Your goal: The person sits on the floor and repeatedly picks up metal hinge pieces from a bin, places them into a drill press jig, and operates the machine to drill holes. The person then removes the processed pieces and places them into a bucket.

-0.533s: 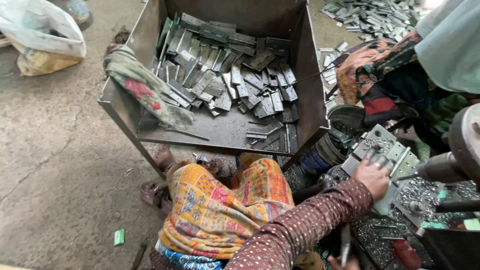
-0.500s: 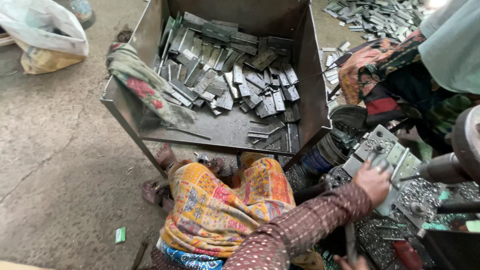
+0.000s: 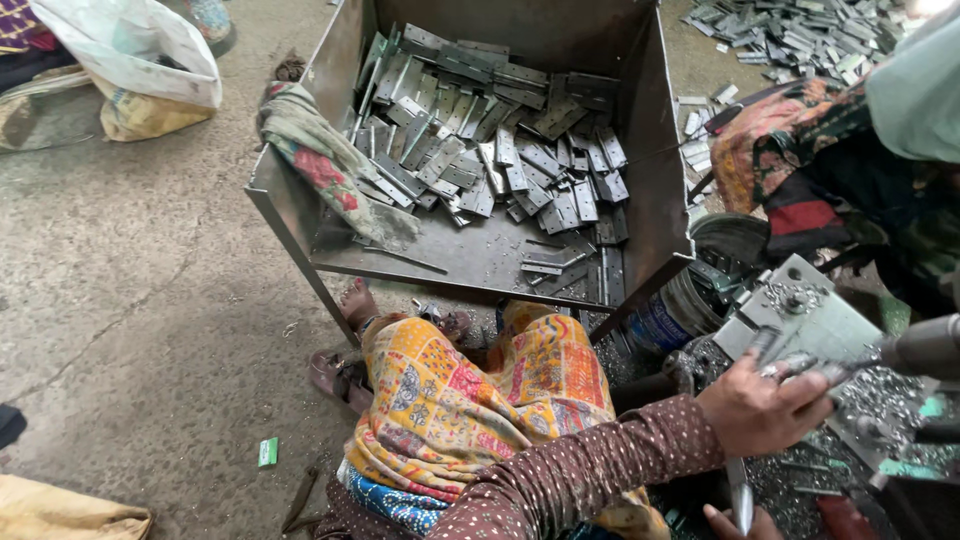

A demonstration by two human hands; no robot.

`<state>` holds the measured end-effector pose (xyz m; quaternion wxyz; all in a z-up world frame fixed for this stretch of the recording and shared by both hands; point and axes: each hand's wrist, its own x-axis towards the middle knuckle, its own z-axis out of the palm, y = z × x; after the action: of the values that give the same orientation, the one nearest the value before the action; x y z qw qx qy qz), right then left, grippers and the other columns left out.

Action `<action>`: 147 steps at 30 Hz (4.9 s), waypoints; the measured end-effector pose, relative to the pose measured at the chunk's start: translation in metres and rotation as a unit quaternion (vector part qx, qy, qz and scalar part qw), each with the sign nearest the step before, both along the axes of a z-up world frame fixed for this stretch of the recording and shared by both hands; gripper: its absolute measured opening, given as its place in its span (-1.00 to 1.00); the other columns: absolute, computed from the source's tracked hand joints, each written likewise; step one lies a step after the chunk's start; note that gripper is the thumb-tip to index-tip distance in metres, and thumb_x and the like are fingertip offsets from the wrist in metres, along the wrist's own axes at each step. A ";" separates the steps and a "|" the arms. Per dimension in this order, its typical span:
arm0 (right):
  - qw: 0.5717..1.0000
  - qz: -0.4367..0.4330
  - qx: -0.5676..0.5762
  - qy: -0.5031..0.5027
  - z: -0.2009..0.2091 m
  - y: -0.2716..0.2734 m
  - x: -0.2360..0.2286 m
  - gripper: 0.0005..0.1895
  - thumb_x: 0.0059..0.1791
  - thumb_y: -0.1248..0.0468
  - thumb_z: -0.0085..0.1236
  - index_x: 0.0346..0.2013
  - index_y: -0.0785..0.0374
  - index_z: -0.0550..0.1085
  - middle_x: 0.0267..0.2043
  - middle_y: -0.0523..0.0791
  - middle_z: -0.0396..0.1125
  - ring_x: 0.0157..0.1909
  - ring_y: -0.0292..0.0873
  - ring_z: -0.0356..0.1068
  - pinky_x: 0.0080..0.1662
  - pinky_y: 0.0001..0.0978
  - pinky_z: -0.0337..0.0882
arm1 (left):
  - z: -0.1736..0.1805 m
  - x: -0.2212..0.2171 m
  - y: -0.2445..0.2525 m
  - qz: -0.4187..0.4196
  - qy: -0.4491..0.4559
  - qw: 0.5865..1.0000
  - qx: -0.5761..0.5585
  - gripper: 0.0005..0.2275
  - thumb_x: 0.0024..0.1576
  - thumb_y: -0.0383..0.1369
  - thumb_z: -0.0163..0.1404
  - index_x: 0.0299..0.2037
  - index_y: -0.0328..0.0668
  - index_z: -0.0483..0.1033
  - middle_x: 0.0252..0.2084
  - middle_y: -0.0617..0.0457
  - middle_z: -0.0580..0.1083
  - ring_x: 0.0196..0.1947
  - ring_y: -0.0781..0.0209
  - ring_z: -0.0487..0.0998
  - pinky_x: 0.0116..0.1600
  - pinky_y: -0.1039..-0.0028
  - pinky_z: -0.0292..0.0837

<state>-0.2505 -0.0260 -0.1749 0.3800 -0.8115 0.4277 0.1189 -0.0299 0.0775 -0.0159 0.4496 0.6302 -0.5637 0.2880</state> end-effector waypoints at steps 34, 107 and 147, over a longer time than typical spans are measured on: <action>0.993 -0.075 -0.089 0.002 0.106 0.104 0.015 -0.42 -0.13 -0.11 0.26 -0.17 0.33 0.35 -0.34 0.11 0.43 -0.29 0.12 0.47 -0.19 -0.08 0.43 | 0.011 0.013 0.000 0.053 -0.031 0.952 0.299 -0.73 0.23 -0.38 -0.12 0.04 -0.19 0.59 0.29 -0.01 0.44 0.41 0.05 0.32 0.55 -0.05 -0.15; 0.984 -0.092 -0.146 0.042 0.009 0.085 -0.015 -0.35 -0.19 -0.18 0.31 -0.19 0.33 0.41 -0.29 0.17 0.48 -0.17 0.27 0.50 -0.12 0.04 0.47 | 0.014 0.022 -0.040 0.032 0.069 0.949 0.307 -0.82 0.09 -0.36 -0.01 -0.22 -0.16 0.66 0.25 -0.02 0.43 0.29 0.07 0.38 0.48 -0.04 -0.16; 0.980 -0.119 -0.100 -0.121 -0.043 0.117 -0.016 -0.34 -0.13 -0.13 0.17 0.03 0.28 0.29 -0.21 0.21 0.46 -0.18 0.34 0.48 -0.13 0.11 0.42 | 0.009 0.039 -0.074 -0.019 0.081 0.906 0.414 -0.83 0.15 -0.36 -0.06 -0.24 -0.02 0.65 0.05 0.07 0.53 0.01 0.16 0.58 0.39 0.06 0.15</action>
<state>-0.2661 0.0906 -0.2178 0.3575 -0.7968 0.4822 -0.0695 0.0096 0.0036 -0.0070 0.1977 0.7699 -0.6060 -0.0321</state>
